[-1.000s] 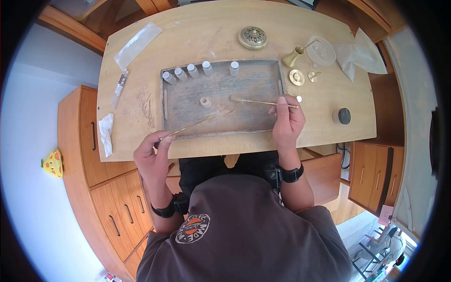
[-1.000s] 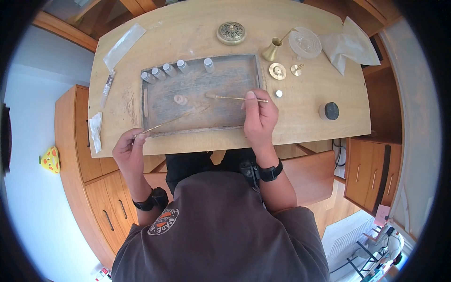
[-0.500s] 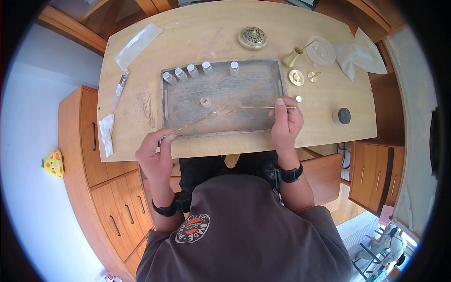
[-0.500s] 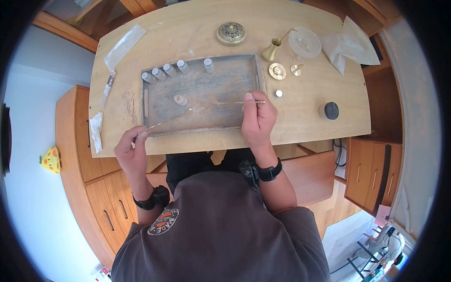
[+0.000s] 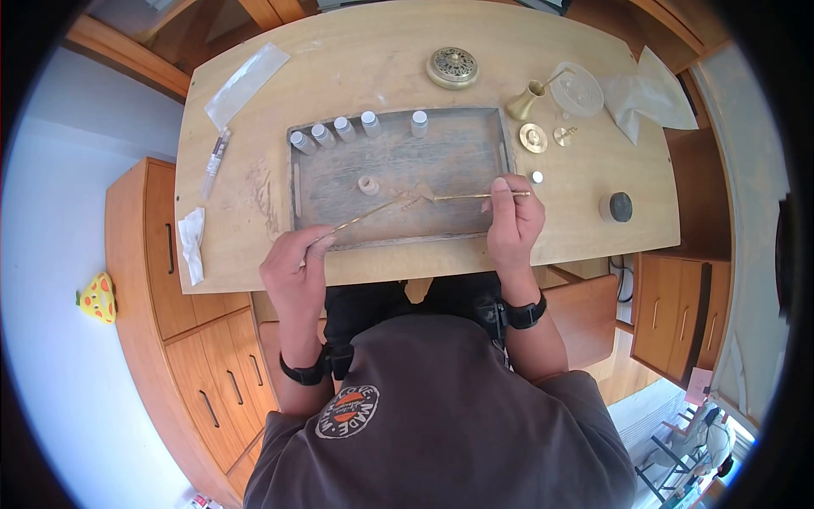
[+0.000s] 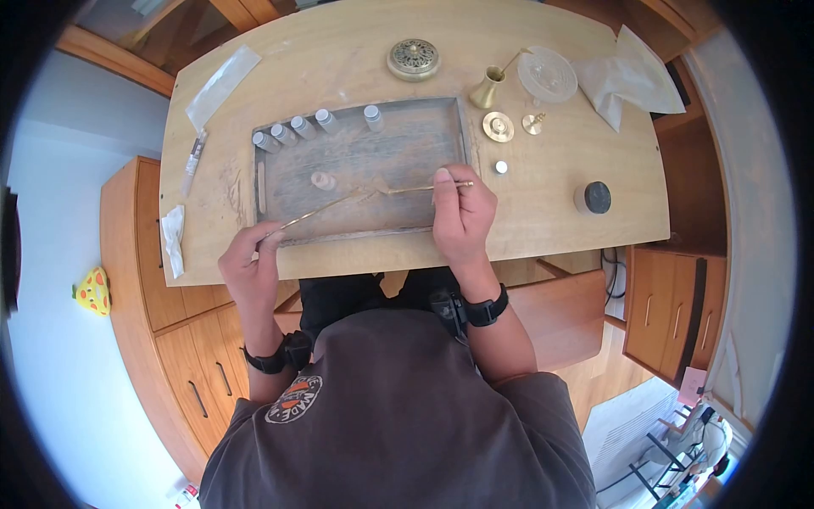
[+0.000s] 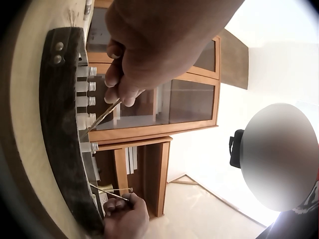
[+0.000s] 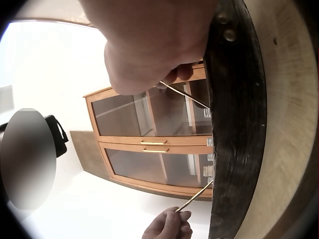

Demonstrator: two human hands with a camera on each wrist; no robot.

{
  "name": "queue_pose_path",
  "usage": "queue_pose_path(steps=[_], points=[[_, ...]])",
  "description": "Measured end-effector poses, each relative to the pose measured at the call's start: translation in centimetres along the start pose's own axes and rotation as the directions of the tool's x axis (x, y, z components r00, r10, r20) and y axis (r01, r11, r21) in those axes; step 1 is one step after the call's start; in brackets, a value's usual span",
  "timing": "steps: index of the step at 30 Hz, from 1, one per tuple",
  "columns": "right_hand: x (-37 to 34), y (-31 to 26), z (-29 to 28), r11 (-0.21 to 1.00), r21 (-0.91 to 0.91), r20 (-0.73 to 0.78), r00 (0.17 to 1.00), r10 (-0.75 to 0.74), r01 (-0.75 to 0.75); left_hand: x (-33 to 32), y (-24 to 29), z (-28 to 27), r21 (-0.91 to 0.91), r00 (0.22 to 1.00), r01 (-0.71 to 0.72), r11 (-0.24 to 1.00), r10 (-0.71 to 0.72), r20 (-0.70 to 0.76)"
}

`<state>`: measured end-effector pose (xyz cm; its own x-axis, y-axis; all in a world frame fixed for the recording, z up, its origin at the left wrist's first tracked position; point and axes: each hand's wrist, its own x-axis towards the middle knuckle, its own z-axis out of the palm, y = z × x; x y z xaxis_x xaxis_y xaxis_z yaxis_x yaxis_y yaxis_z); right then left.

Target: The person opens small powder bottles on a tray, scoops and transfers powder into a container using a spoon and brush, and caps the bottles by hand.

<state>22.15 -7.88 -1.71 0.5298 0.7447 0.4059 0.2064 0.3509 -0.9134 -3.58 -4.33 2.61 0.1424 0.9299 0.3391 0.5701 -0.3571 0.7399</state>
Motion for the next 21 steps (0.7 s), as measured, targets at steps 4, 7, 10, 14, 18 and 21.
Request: queue_pose_path(steps=[4, 7, 10, 14, 18, 21], points=[[0.04, -0.04, 0.05, 1.000, 0.010, 0.004, 1.000, -0.007, 0.007, 0.10, -0.09, 0.27, 0.012, 1.000, -0.018, 1.000, 0.018, 0.006], [0.01, 0.07, -0.02, 1.000, 0.001, 0.009, 1.000, -0.012, 0.012, 0.03, -0.43, 0.51, 0.001, 0.998, -0.055, 0.999, 0.055, 0.013], [-0.01, 0.14, -0.08, 1.000, 0.000, 0.015, 1.000, -0.010, 0.010, -0.02, 0.01, 0.59, 0.002, 1.000, 0.006, 1.000, -0.006, 0.016], [0.00, 0.03, -0.02, 1.000, 0.015, 0.014, 1.000, -0.014, 0.014, -0.16, -0.14, 0.67, -0.033, 0.998, 0.059, 0.998, -0.058, 0.025], [-0.07, -0.04, -0.11, 0.999, -0.012, 0.025, 0.999, -0.032, 0.032, -0.32, -0.20, 0.78, -0.075, 0.992, 0.124, 0.989, -0.121, 0.037], [-0.03, -0.05, -0.10, 0.999, -0.015, 0.027, 0.999, -0.044, 0.044, -0.42, -0.06, 0.86, -0.130, 0.986, 0.165, 0.978, -0.159, 0.052]])
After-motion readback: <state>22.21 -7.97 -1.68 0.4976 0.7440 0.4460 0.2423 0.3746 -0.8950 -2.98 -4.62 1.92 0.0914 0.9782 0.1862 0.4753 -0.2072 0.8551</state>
